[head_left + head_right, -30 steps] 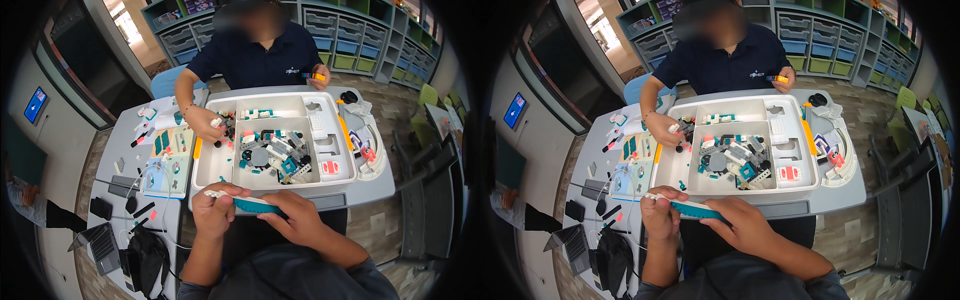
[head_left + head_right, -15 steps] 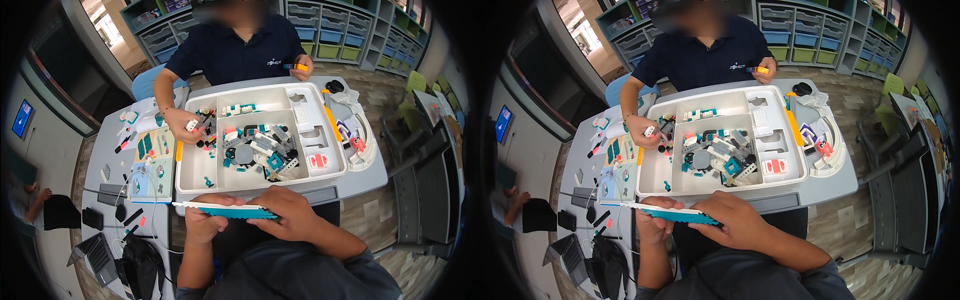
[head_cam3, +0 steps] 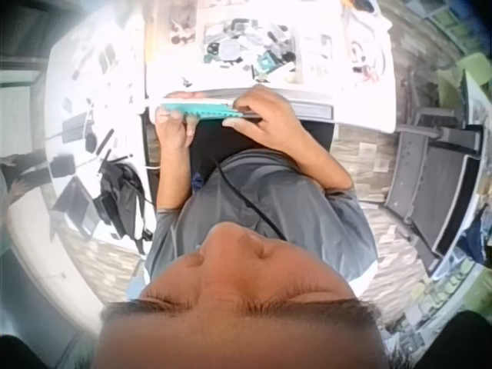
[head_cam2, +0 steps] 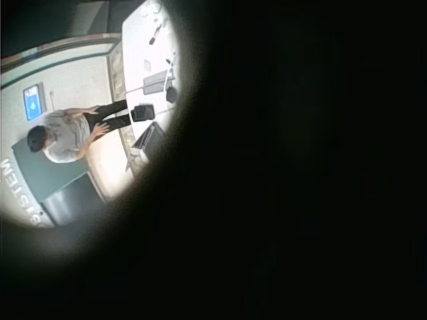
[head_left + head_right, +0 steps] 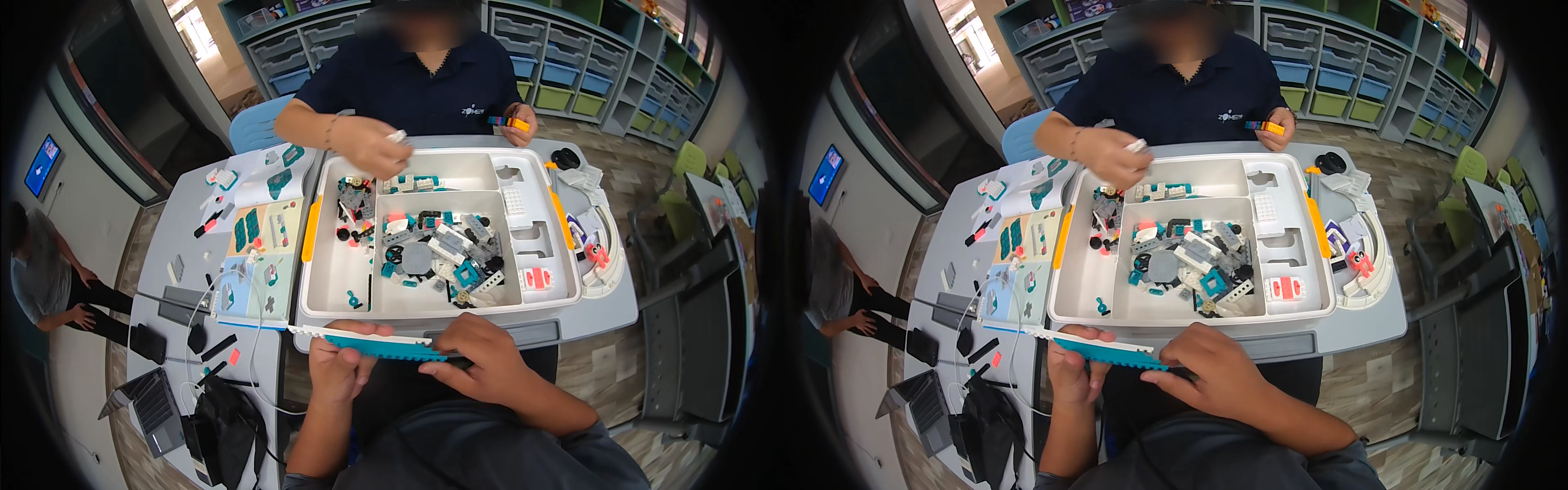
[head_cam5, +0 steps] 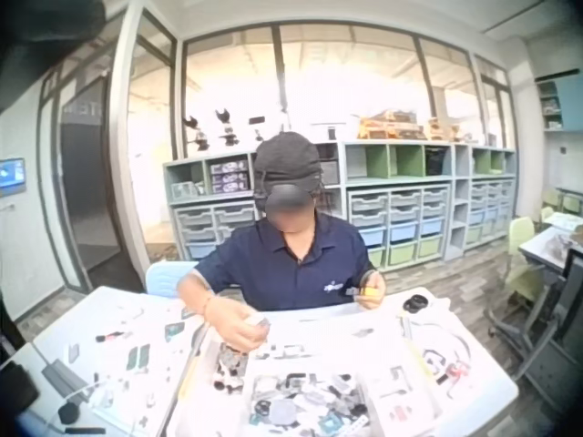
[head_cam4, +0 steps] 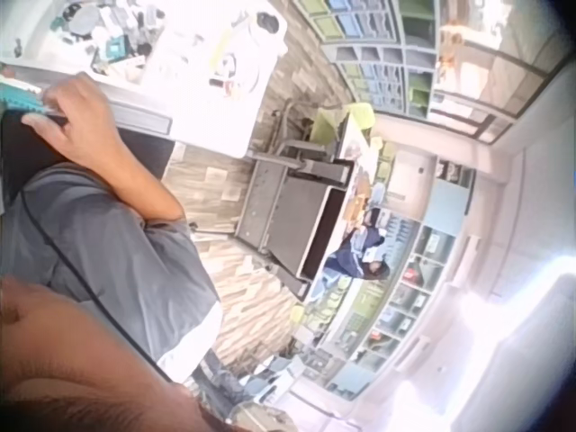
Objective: The person assembles small plastic building blocks into a structure, selecting pieces from a divided tray and connecting them by hand. The person also briefly handles a black bag and a laptop on the table.
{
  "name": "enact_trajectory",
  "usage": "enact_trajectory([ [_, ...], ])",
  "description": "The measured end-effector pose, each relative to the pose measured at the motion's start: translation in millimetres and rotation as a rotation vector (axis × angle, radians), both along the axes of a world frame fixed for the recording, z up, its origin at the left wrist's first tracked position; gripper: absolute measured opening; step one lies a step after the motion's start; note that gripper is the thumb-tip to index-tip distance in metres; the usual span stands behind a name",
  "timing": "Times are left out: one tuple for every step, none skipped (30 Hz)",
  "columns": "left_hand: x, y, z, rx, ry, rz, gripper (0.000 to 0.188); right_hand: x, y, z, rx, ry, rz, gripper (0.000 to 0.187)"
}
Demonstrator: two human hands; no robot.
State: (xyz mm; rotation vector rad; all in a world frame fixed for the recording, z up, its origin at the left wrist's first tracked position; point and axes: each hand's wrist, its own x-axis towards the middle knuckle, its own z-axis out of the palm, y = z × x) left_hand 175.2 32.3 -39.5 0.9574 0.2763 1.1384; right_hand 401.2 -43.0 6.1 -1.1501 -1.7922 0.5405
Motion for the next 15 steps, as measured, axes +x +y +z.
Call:
enact_trajectory([
  [-0.2,-0.5,-1.0,-0.001,0.011,0.015,0.049,0.1,-0.4,-2.2,0.006,-0.023,-0.023,0.024],
  [-0.7,-1.6,-2.2,0.002,0.015,0.023,0.049,-1.4,-1.0,-1.4,0.012,-0.022,-0.012,0.024],
  [-0.7,-1.3,-3.0,0.004,0.018,0.030,0.050,-3.6,-1.1,0.4,0.018,-0.022,-0.001,0.024],
  [-0.5,-1.2,-3.4,0.006,0.022,0.036,0.050,-5.1,-1.0,1.7,0.024,-0.021,0.009,0.023],
  [-0.6,0.1,-3.5,0.005,0.024,0.031,0.051,-4.9,-0.1,1.5,0.042,-0.032,0.013,0.023],
  [-1.1,1.7,-3.2,0.005,0.025,0.025,0.051,-3.8,2.0,1.9,0.060,-0.044,0.017,0.023],
  [-1.4,1.6,-3.5,0.005,0.027,0.019,0.052,-3.0,2.8,1.7,0.078,-0.055,0.020,0.022],
  [-1.2,-0.2,-4.1,-0.002,0.024,0.019,0.052,-2.6,2.3,0.6,0.092,-0.053,0.023,0.022],
  [-0.7,-2.2,-4.6,-0.008,0.020,0.018,0.052,-2.2,1.4,-0.9,0.106,-0.050,0.026,0.021],
  [1.0,-1.3,-3.2,-0.008,0.017,0.010,0.052,-1.3,0.5,-0.4,0.125,-0.049,0.022,0.020],
  [0.1,-1.1,-2.3,-0.003,0.016,0.013,0.052,-1.8,1.2,-0.1,0.133,-0.040,0.033,0.020],
  [-1.1,-1.5,-1.9,0.001,0.015,0.015,0.052,-2.4,1.6,0.3,0.140,-0.030,0.043,0.020],
  [-2.3,-2.1,-1.6,0.006,0.013,0.016,0.052,-2.8,1.8,0.6,0.148,-0.022,0.053,0.020],
  [-1.0,-1.5,-1.0,0.005,0.013,0.016,0.051,-1.9,2.3,1.2,0.146,-0.023,0.048,0.021],
  [0.0,-1.7,-0.1,0.004,0.013,0.016,0.051,-1.3,2.1,1.4,0.144,-0.025,0.043,0.021],
])
